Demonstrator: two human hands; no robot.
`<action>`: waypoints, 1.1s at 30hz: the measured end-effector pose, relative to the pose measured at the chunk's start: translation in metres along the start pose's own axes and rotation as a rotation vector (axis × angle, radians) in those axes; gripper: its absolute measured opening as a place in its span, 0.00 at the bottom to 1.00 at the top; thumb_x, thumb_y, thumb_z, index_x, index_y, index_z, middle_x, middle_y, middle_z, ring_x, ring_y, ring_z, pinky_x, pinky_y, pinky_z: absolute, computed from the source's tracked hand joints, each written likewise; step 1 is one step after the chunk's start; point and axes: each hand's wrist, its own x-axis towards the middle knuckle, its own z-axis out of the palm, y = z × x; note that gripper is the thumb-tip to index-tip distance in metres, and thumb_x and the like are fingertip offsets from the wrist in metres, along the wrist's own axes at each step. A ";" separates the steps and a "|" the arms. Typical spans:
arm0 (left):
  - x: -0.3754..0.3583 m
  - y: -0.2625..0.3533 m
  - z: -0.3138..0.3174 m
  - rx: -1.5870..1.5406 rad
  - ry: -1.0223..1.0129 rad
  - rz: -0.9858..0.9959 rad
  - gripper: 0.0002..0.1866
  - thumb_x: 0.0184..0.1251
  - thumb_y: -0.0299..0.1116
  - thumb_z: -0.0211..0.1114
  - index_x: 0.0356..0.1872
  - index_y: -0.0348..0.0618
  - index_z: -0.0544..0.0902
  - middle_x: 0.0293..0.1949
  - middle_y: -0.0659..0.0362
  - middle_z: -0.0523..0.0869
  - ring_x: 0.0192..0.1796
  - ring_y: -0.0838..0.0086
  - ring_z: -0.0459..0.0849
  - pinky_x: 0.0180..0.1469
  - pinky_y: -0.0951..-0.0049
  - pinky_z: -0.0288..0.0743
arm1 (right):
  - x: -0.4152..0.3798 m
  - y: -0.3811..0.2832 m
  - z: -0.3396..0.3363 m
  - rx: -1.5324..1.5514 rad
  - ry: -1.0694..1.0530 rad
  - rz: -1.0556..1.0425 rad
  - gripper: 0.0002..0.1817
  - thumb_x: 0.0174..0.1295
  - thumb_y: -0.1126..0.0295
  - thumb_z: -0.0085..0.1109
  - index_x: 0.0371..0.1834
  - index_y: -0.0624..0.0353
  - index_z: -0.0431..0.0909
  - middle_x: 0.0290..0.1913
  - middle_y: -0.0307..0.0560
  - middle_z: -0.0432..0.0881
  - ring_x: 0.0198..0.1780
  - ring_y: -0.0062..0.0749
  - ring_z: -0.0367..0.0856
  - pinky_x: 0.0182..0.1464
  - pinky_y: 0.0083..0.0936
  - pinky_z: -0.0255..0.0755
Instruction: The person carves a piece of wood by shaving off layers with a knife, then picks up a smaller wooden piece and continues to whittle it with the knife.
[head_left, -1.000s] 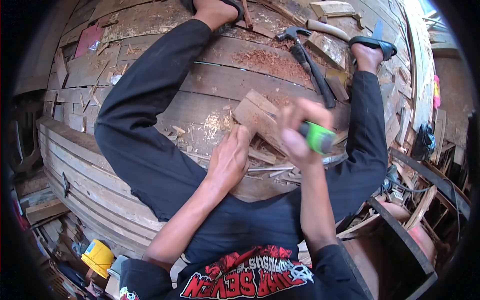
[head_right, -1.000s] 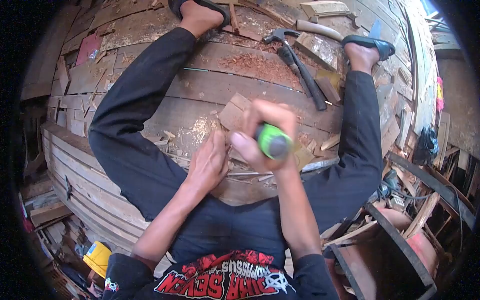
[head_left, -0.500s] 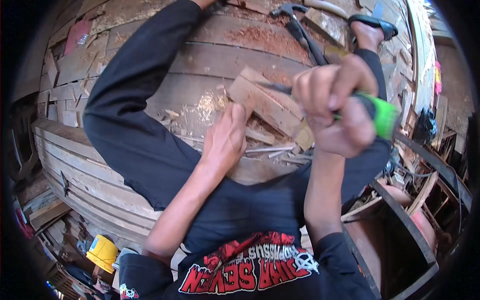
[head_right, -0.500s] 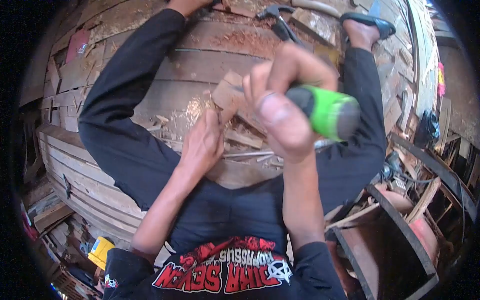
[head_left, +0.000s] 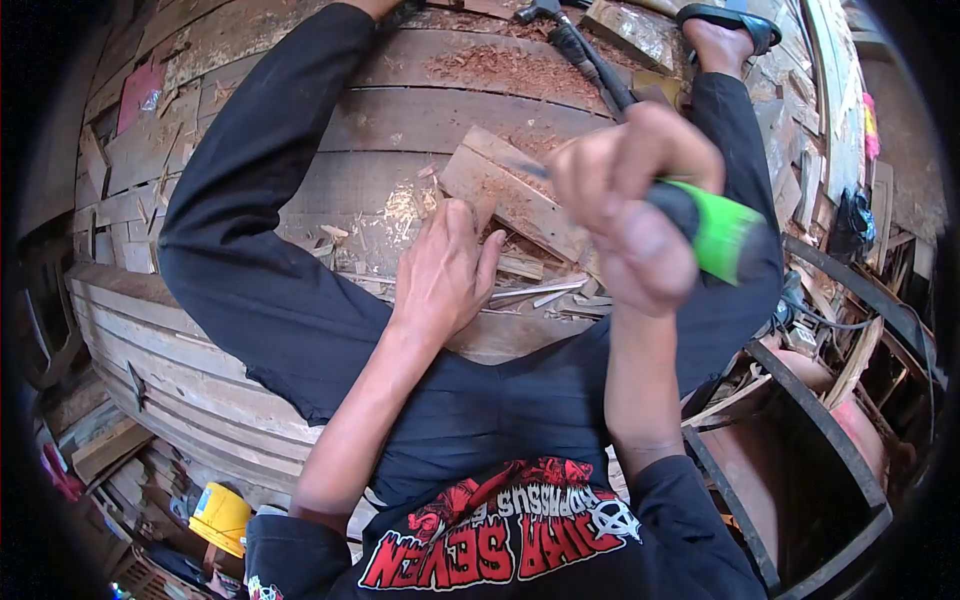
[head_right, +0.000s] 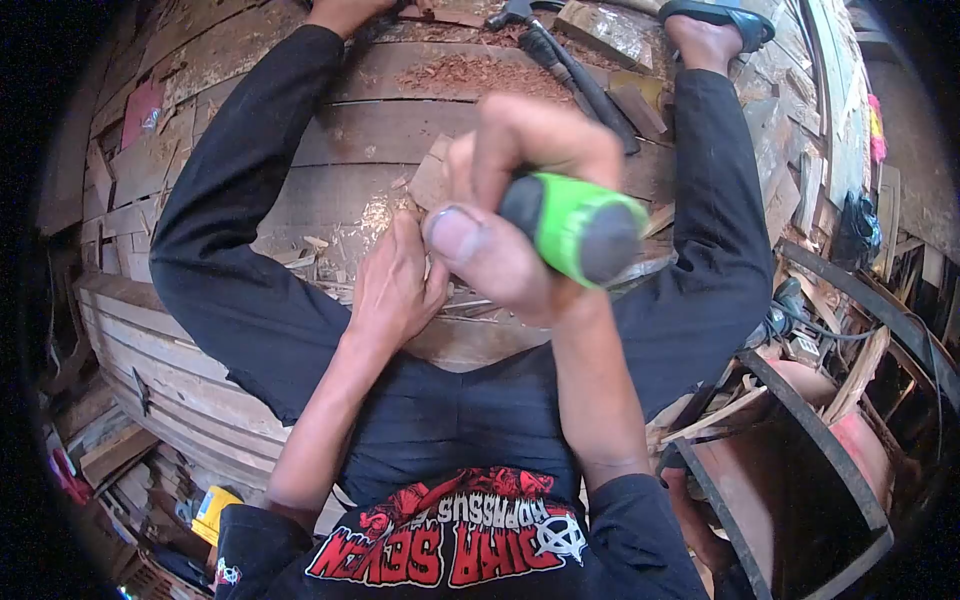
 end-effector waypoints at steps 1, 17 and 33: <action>0.002 0.002 -0.001 0.006 0.003 -0.011 0.12 0.76 0.31 0.62 0.47 0.36 0.68 0.41 0.40 0.82 0.42 0.40 0.85 0.43 0.45 0.79 | -0.003 0.010 0.001 -0.011 0.019 -0.010 0.20 0.60 0.65 0.66 0.23 0.55 0.62 0.18 0.34 0.64 0.19 0.19 0.63 0.22 0.23 0.56; 0.002 -0.014 0.006 -0.027 0.029 0.137 0.23 0.73 0.25 0.64 0.60 0.41 0.62 0.42 0.40 0.82 0.43 0.39 0.84 0.43 0.41 0.78 | -0.038 0.080 -0.009 -0.302 -0.013 0.132 0.20 0.60 0.63 0.66 0.20 0.55 0.64 0.19 0.37 0.66 0.20 0.23 0.67 0.24 0.23 0.61; -0.003 -0.010 0.010 -0.034 0.099 0.121 0.25 0.71 0.23 0.64 0.60 0.44 0.59 0.44 0.41 0.80 0.45 0.37 0.83 0.46 0.39 0.77 | -0.002 0.022 -0.018 -0.035 -0.013 -0.020 0.19 0.66 0.61 0.65 0.26 0.55 0.64 0.17 0.33 0.65 0.17 0.16 0.58 0.24 0.23 0.57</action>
